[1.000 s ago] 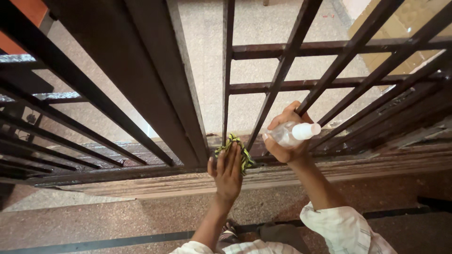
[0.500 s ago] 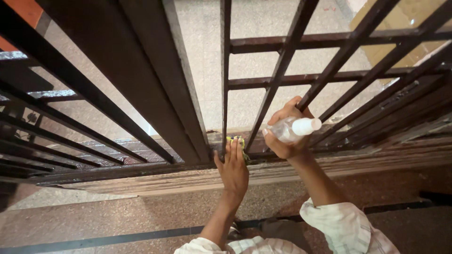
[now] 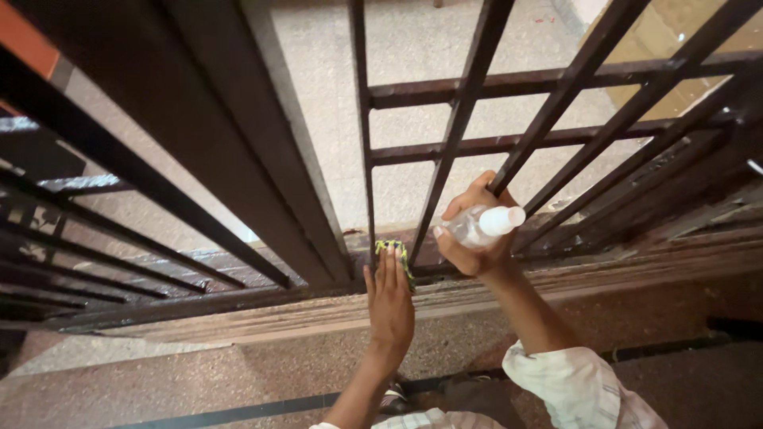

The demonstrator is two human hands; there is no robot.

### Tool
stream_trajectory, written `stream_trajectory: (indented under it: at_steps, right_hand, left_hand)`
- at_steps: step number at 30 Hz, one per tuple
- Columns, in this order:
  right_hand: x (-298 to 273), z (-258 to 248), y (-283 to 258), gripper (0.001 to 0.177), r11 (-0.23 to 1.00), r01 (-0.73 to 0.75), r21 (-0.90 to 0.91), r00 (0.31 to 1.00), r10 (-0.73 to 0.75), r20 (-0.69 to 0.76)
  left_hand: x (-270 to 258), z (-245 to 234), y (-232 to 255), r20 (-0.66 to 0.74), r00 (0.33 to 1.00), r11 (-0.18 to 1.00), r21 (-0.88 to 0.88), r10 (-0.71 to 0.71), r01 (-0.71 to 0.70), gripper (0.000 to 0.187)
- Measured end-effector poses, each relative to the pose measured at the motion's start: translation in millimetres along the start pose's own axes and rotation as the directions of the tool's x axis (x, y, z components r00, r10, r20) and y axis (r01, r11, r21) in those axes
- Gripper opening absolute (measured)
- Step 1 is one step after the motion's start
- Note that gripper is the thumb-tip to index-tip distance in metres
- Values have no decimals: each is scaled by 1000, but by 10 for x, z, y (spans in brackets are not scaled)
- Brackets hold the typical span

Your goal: The person sprays a clear liquid from a small bottle onto a dark metal gate and wipes the bars with a patterned cloth. The person repeatedly sprays and wipes the same lower section of the gate throughout the clip.

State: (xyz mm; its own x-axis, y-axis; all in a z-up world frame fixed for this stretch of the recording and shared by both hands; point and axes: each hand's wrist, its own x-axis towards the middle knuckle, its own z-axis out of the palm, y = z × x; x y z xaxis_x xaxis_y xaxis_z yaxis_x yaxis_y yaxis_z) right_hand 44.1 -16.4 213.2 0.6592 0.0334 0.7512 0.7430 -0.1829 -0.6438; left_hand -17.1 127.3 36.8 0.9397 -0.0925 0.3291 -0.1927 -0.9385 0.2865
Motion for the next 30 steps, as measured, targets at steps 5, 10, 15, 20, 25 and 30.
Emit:
stream_trajectory:
  at_steps: [5,10,15,20,25,30]
  right_hand:
    - [5,10,0,16,1000,-7,-20,1000,7,-2]
    - [24,36,-19,16,999,43,-5,999,-43,-14]
    - [-10,36,20,15,998,-50,46,998,51,-27]
    - [-7,28,105,17,1000,24,5,1000,-24,-15]
    - [-62,24,94,19,1000,-10,-20,1000,9,-26]
    - [-92,35,123,21,998,-60,16,998,61,-31]
  left_hand:
    - [235,82,-3,36,994,986,-128,-102,106,53]
    - [200,33,-26,-56,998,999,36,3,-1,55]
    - [-212,-184,-61,-9,995,992,-74,99,-99,64]
    - [-674,-212,-130,129,960,659,-703,-250,267,56]
    - [-857,-175,-128,97,788,374,-841,-608,391,37]
    - [-688,-322,-271,-456,815,744,-666,-357,-46,49]
